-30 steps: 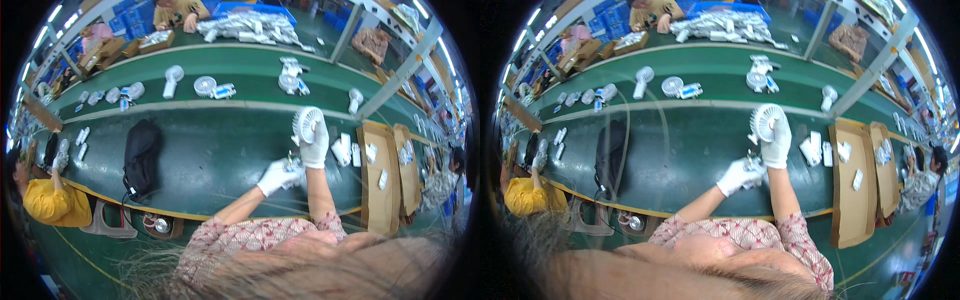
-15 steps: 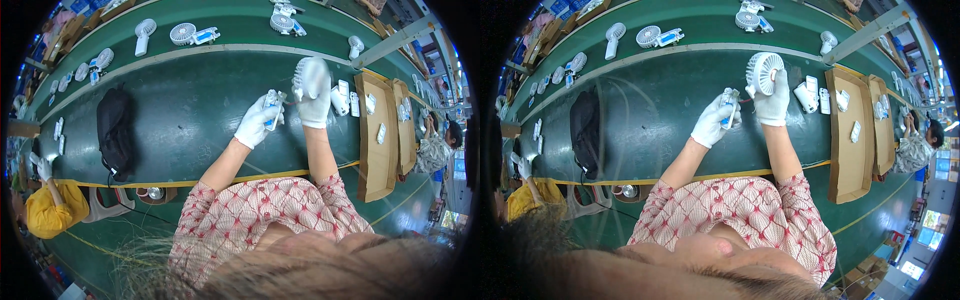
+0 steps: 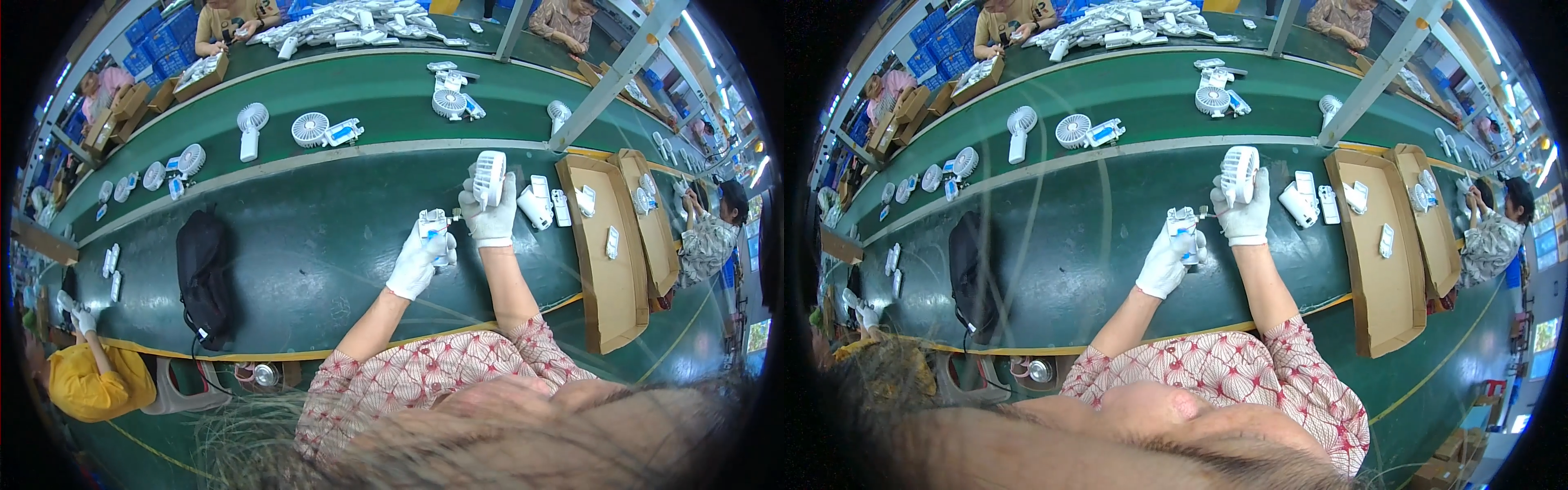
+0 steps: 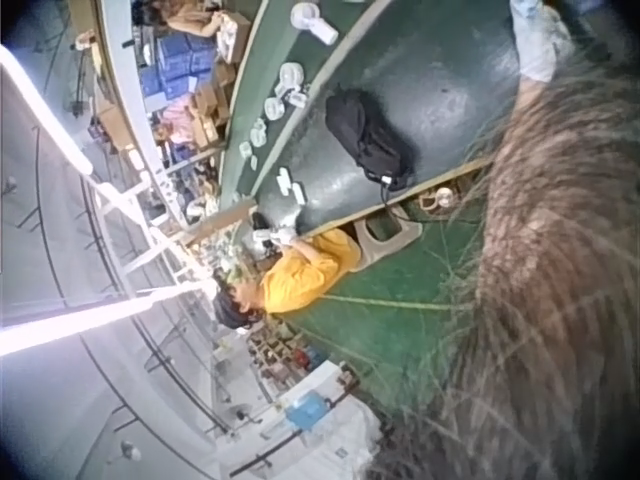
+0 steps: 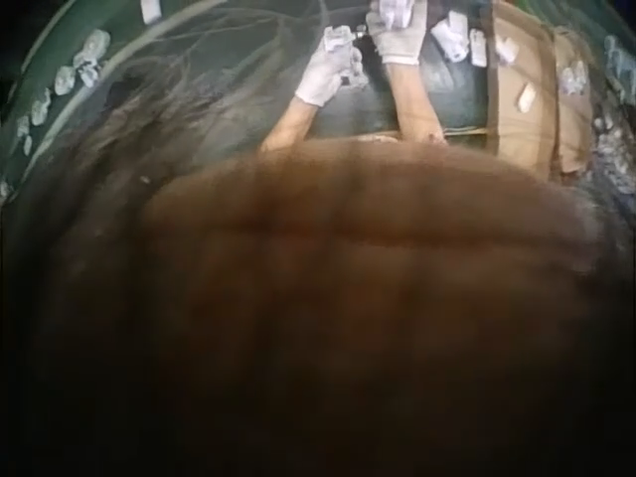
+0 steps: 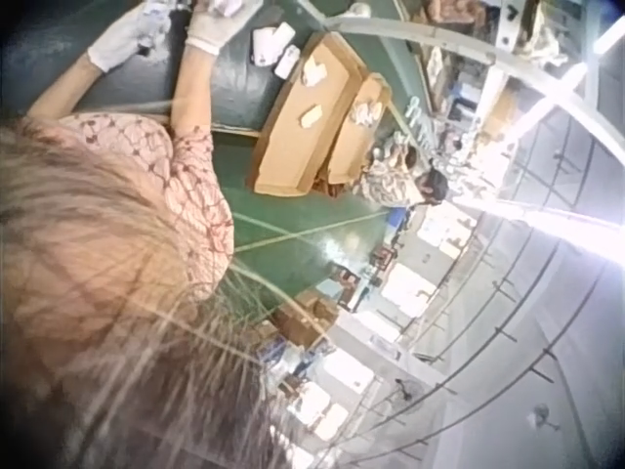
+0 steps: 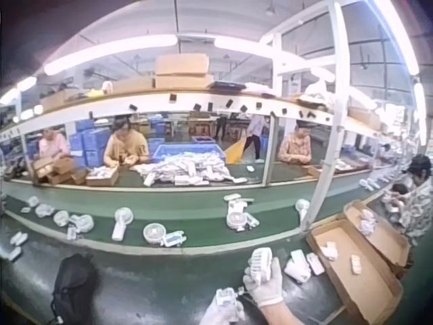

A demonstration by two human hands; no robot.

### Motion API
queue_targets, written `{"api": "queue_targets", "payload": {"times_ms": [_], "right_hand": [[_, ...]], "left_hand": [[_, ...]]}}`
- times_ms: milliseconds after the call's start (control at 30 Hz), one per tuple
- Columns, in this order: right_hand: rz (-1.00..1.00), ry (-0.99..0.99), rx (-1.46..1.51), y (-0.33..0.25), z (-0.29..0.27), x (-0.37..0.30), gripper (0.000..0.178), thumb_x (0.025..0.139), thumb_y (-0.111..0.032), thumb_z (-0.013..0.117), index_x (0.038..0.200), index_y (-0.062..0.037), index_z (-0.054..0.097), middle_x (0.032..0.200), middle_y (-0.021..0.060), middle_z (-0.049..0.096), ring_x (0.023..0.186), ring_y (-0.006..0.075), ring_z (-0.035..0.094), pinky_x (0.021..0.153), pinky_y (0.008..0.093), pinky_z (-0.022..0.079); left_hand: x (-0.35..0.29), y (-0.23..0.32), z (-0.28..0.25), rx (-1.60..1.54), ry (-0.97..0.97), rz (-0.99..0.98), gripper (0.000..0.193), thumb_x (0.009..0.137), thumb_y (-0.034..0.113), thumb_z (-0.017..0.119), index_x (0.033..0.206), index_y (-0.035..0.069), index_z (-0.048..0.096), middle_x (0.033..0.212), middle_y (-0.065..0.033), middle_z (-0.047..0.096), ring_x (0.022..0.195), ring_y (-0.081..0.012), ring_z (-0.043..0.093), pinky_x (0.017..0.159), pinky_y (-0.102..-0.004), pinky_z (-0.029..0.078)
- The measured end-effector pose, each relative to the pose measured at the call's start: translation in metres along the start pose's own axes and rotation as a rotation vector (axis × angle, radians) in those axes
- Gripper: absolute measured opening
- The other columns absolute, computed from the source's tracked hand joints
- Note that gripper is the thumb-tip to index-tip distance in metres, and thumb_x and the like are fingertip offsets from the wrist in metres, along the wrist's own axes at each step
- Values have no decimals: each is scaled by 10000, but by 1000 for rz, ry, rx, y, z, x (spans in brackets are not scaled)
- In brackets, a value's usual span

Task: The person assembles handheld portable fans by hand on a production line, fitting fan blades into plastic casings.

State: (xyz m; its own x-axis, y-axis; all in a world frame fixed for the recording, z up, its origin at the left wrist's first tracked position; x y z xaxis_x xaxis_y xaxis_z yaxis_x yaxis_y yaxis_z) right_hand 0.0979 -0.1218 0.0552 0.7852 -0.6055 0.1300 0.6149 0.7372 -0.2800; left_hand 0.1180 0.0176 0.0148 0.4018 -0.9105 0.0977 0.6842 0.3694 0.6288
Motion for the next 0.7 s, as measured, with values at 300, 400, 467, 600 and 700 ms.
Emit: {"api": "queue_targets", "payload": {"times_ms": [300, 400, 467, 600, 700], "right_hand": [[244, -343, -588, 54, 41, -50, 731, 827, -435, 685, 1331, 25, 426, 1137, 105, 600, 1042, 177, 594, 889, 333, 498], [85, -223, -799, 35, 56, -30, 606, 816, -282, 688, 1295, 29, 486, 1173, 90, 610, 1034, 169, 605, 923, 309, 473], [-56, -124, -1171, 12, 62, -10, 490, 798, -100, 582, 1268, 27, 520, 1128, 92, 631, 1001, 156, 607, 895, 288, 473], [-106, 68, -1355, 3, 42, -7, 374, 833, -113, 579, 1183, 18, 594, 1072, 86, 655, 962, 136, 608, 853, 268, 476], [-119, 118, -1363, 1, 28, -12, 361, 836, -121, 588, 1168, 20, 603, 1063, 88, 660, 944, 134, 612, 841, 265, 476]], "left_hand": [[3, -21, -23, -346, 189, -105, 268, 948, 108, 506, 1211, 65, 523, 1108, -68, 619, 993, -148, 613, 838, -288, 497], [0, -8, -11, -135, 98, -65, 290, 892, 66, 516, 1181, 45, 513, 974, -70, 625, 776, -138, 623, 649, -267, 511], [2, -6, -3, 3, 57, -80, 222, 861, 36, 539, 1080, 31, 501, 874, -70, 603, 678, -144, 607, 535, -259, 471], [0, -14, 0, 45, 54, -104, 211, 912, 104, 528, 1112, 49, 493, 884, -99, 621, 712, -187, 640, 639, -295, 533], [-4, -15, 3, 18, 42, -92, 209, 910, 96, 532, 1110, 49, 493, 892, -103, 625, 724, -184, 641, 649, -301, 534]]}}
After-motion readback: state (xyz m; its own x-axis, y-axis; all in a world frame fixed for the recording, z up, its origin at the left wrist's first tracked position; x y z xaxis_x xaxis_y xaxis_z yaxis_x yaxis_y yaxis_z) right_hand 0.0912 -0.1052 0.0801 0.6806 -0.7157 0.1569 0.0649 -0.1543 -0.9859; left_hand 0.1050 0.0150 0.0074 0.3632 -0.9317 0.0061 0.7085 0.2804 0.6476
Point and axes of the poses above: each hand's wrist, its own x-axis towards the middle knuckle, its own z-axis out of the palm, y = z × x, the point moved 9 cm from there along x, towards the middle knuckle
